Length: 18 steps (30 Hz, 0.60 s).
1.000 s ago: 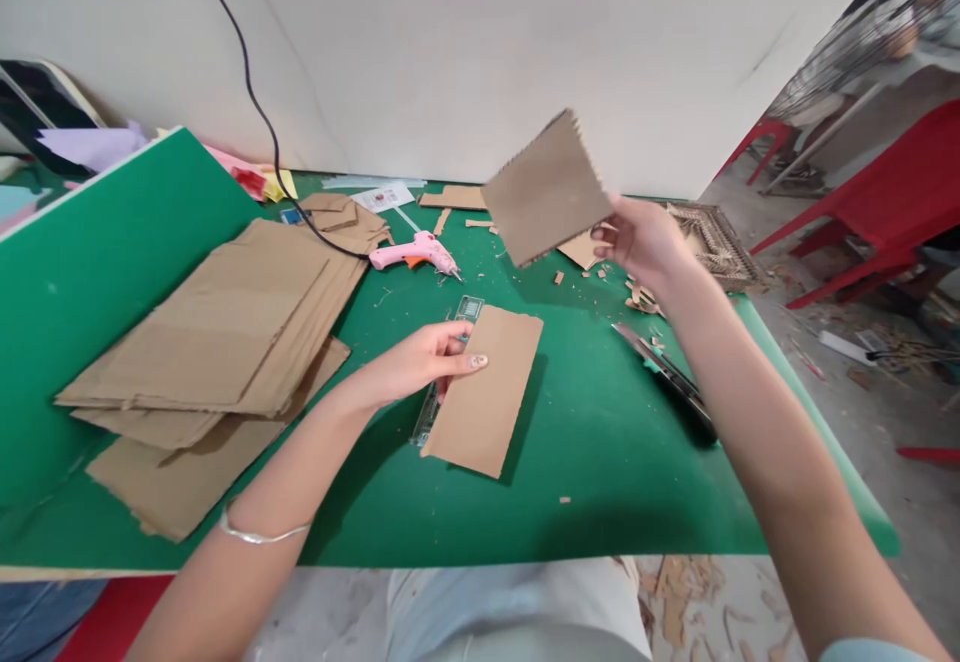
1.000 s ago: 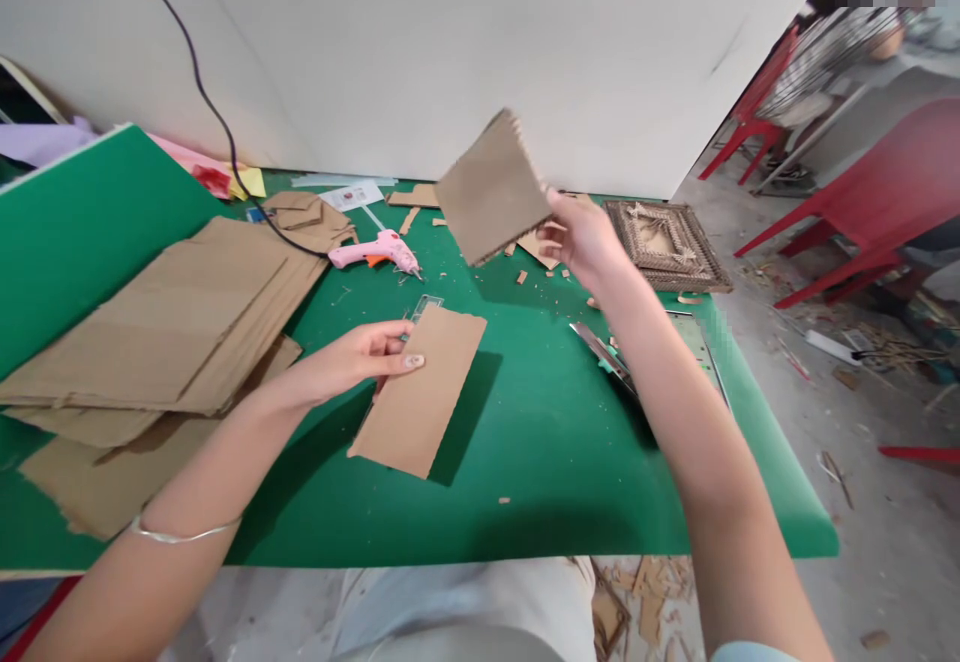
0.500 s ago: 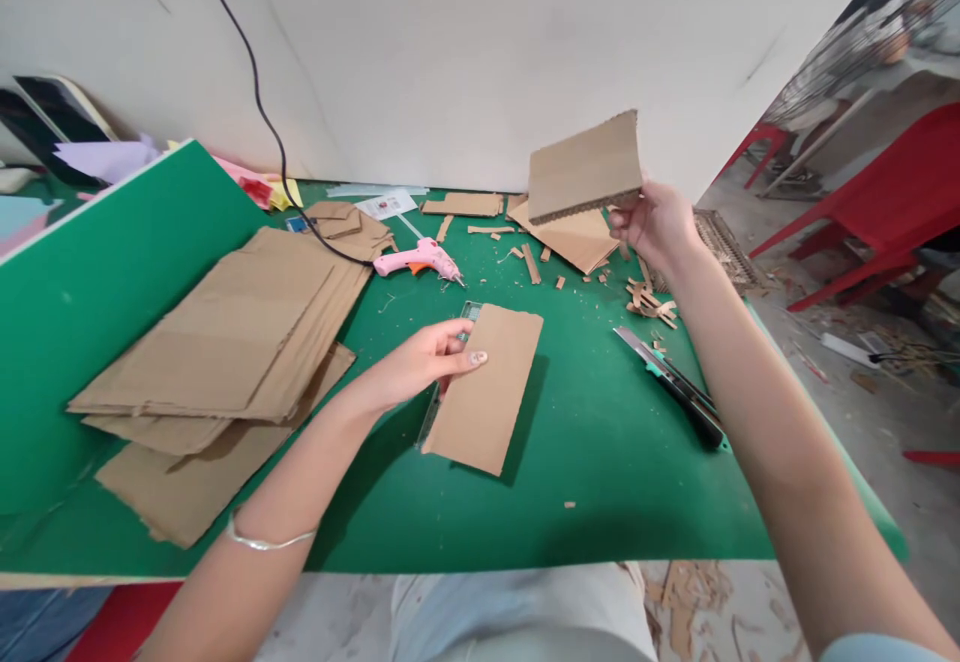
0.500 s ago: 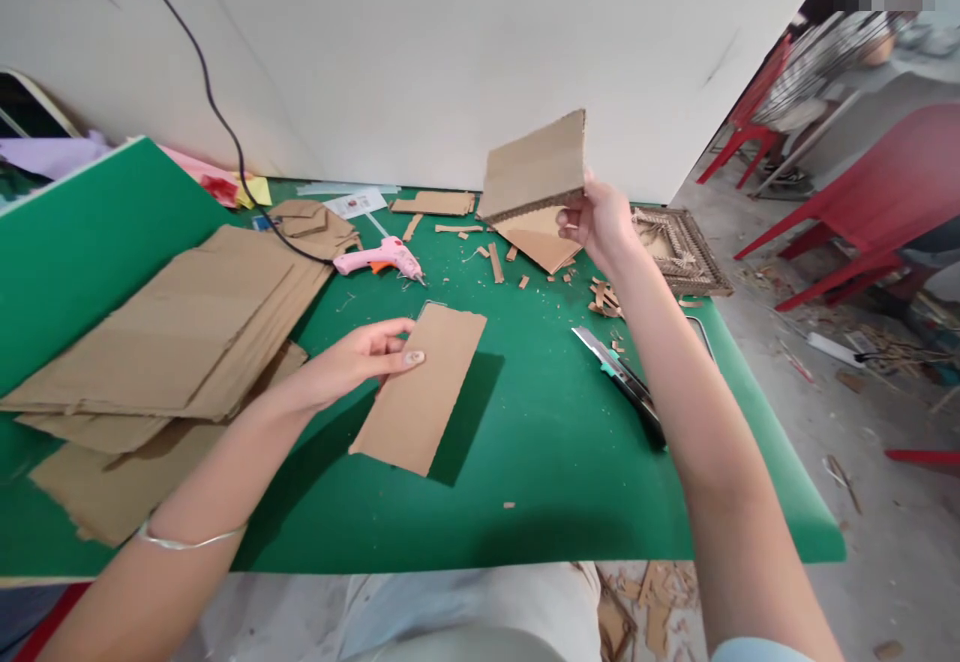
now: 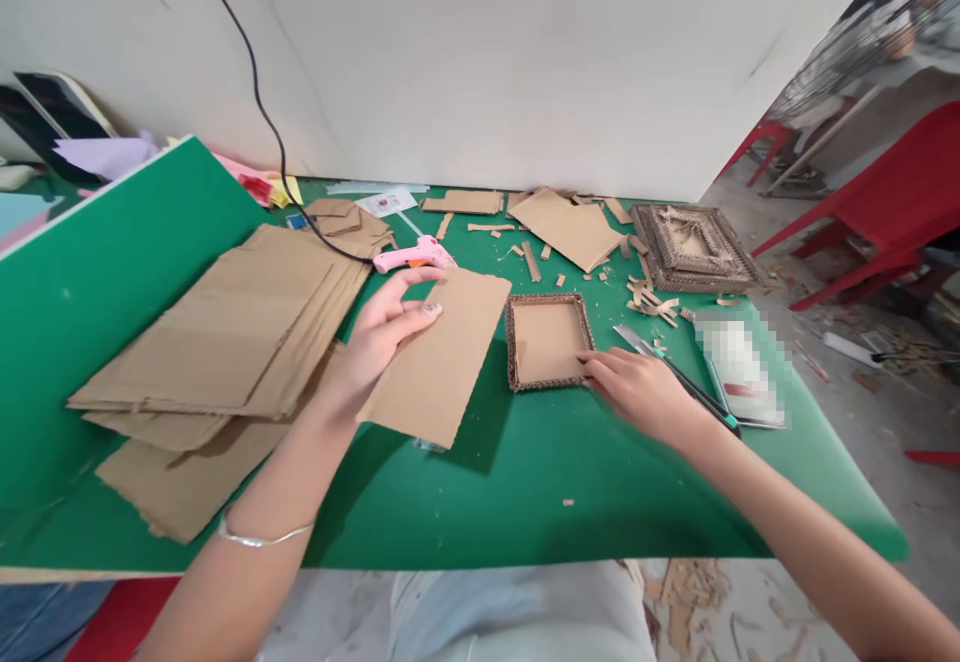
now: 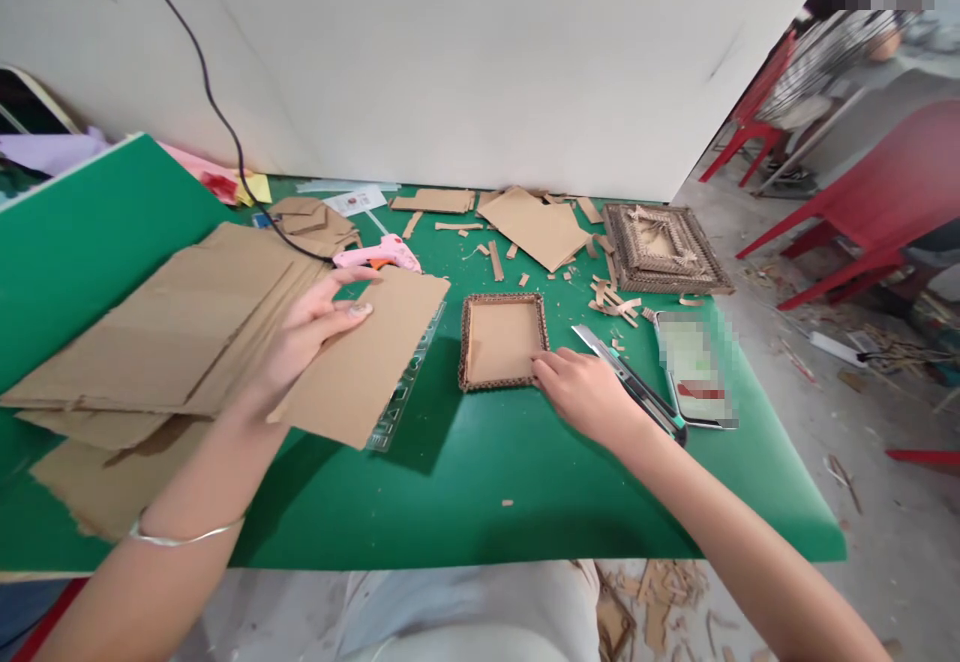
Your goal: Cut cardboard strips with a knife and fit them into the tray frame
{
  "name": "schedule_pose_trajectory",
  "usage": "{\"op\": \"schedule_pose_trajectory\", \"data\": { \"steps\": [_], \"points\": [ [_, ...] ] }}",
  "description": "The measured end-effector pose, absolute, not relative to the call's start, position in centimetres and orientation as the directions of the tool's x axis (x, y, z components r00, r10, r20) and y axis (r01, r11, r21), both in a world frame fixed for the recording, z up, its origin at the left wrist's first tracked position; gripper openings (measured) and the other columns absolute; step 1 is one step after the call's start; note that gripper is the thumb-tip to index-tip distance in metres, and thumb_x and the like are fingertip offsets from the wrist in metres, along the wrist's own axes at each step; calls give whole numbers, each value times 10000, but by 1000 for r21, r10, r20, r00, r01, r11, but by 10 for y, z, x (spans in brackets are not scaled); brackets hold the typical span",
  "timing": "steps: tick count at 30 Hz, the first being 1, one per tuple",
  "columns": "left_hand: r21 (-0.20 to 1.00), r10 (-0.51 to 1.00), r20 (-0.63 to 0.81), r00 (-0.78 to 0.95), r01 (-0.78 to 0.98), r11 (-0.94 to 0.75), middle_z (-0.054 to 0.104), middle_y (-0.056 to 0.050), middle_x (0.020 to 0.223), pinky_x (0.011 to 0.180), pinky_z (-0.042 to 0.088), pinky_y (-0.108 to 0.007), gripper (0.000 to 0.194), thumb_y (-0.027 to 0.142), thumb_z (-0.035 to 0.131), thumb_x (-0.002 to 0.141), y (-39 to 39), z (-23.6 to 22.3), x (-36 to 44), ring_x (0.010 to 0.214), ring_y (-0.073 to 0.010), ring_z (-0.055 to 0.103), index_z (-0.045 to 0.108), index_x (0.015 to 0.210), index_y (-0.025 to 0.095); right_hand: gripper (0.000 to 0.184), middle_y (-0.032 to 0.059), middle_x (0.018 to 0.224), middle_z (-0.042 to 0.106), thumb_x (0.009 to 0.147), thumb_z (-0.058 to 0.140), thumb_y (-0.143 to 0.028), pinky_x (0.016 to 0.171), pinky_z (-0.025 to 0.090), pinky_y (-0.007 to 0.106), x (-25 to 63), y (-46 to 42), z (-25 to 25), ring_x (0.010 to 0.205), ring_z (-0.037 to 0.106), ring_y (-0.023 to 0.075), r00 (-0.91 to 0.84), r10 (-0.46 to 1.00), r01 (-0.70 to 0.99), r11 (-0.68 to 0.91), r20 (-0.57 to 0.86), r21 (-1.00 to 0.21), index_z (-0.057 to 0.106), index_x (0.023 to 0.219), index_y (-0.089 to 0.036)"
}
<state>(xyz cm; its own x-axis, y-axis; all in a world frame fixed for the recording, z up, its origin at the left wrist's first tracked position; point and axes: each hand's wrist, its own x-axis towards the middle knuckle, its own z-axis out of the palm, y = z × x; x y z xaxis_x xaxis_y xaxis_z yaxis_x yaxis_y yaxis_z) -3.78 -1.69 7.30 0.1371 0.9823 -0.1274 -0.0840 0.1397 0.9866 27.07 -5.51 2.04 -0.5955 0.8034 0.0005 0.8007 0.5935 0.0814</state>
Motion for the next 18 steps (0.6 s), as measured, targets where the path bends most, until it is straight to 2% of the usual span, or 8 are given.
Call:
{"op": "schedule_pose_trajectory", "data": {
  "steps": [2,4,8,10,13,16,18],
  "points": [
    [989,996,-86,37,-121,89,602,34,671,454,431,-185,364,257,651,712,-13,71,-39,494,-106,556,540,1056,216,300,78,998,700,974,328,-269,624,369,285,267,-38,19,854,629,197,-525,850,846,527,-52,77,614,982,-180],
    [989,998,-46,-39,-142,40,604,28,694,472,441,-191,328,249,639,701,-10,67,-39,520,-109,563,549,1014,210,295,73,941,699,969,337,-300,588,338,277,262,-15,19,815,629,199,-481,875,872,484,-54,73,610,1001,-192],
    [993,997,-67,-36,-98,64,571,40,641,450,408,-189,295,280,643,702,-8,56,-34,496,-107,531,560,977,214,268,89,1029,688,947,376,-299,589,345,274,247,26,17,831,634,216,-408,913,911,408,-9,62,600,1055,-201],
    [993,992,-110,59,-33,112,580,37,654,458,401,-190,277,320,646,728,-11,49,-28,513,-111,536,559,968,215,269,101,1057,681,942,383,-298,605,372,278,237,38,15,850,636,225,-387,922,921,386,18,50,603,1059,-196],
    [980,936,-173,307,151,132,602,24,700,489,394,-193,258,390,631,783,-18,38,-16,560,-114,548,559,951,208,299,97,1157,649,955,354,-288,657,426,281,227,38,13,922,630,215,-403,914,915,402,55,21,590,1117,-203],
    [939,841,-252,479,332,92,547,44,621,472,352,-195,269,442,586,831,-26,28,-7,500,-103,498,554,953,204,354,104,1374,506,954,331,-237,787,464,302,230,25,14,1093,569,212,-404,907,913,407,122,-3,516,1253,-189],
    [917,771,-295,564,395,62,528,54,597,496,369,-207,294,456,547,861,-29,27,-5,483,-105,501,548,1021,209,365,116,1406,463,939,351,-214,866,462,336,239,12,16,1153,529,228,-391,901,915,403,185,-29,503,1268,-170]
  ]
}}
